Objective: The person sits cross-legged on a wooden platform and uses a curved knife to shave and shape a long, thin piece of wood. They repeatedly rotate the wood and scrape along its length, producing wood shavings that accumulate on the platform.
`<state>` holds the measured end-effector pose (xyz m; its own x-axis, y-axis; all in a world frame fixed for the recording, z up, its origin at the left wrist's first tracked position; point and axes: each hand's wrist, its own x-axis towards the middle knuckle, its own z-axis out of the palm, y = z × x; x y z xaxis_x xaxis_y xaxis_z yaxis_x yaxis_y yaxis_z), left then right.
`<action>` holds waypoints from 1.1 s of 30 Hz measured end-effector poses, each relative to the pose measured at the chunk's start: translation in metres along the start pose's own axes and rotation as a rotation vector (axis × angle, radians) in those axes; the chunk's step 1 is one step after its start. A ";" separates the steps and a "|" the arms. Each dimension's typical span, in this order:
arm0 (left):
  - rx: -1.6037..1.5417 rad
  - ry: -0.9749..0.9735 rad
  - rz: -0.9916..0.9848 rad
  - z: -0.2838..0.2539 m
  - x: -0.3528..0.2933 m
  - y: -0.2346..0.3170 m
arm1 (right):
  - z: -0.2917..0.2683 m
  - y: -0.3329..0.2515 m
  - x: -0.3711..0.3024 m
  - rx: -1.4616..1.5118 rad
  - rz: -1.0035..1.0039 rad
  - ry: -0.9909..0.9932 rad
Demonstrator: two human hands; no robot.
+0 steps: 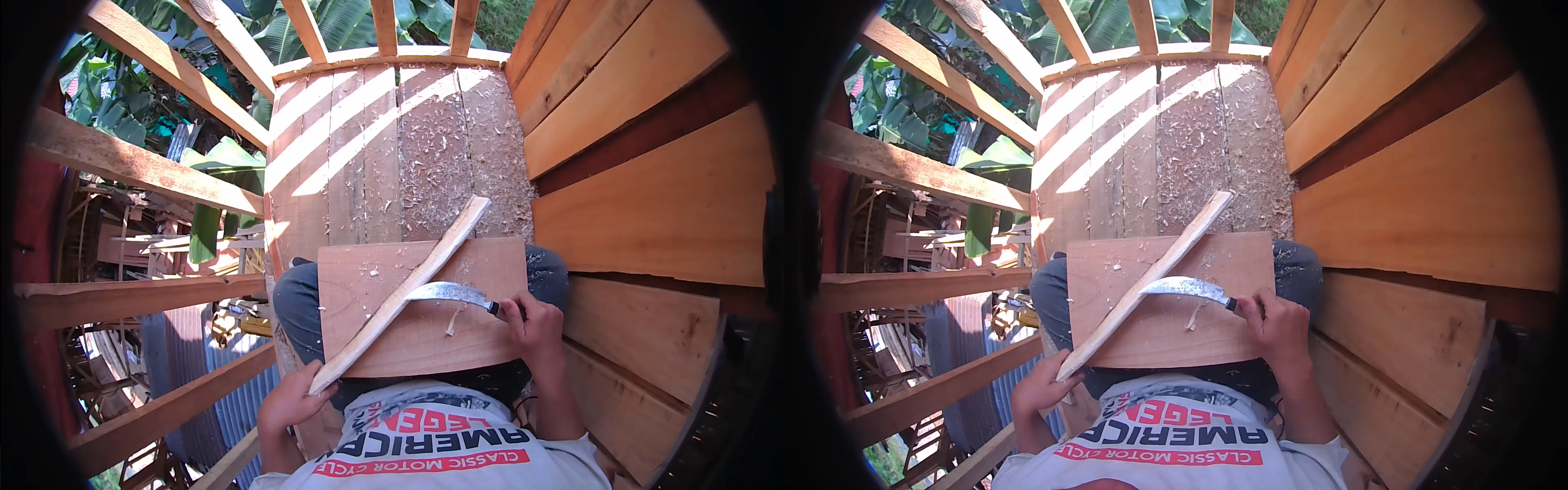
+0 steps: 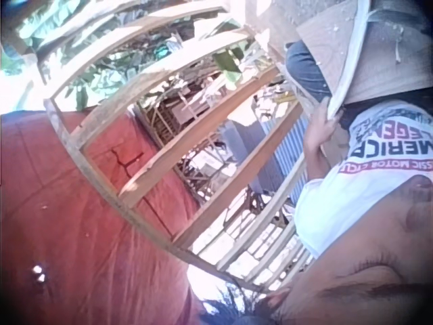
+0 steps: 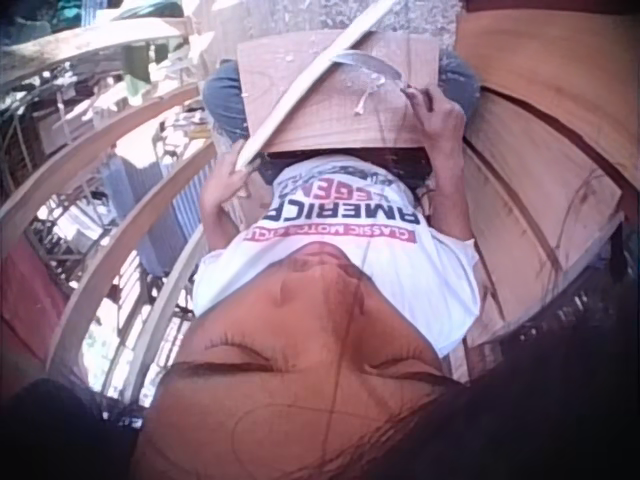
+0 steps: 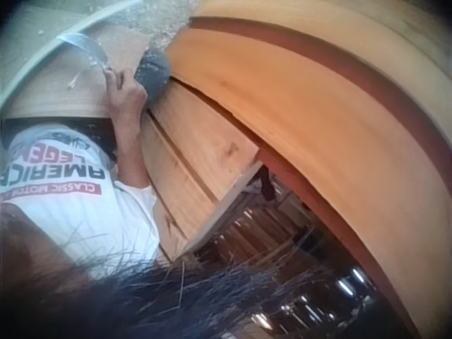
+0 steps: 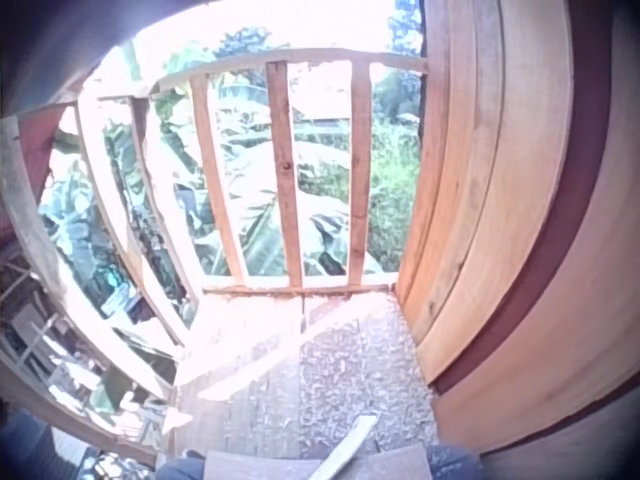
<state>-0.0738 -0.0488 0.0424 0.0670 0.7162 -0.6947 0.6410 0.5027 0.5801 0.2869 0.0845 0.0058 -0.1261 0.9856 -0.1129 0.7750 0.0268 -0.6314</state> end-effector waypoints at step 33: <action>-0.330 0.460 0.109 0.033 -0.001 0.003 | -0.006 0.050 -0.026 0.661 0.386 0.087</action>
<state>-0.0471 -0.0638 0.0307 -0.2670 0.8722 -0.4099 0.3713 0.4856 0.7914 0.3323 0.0615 -0.0186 0.1481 0.9153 -0.3746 0.2193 -0.3998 -0.8900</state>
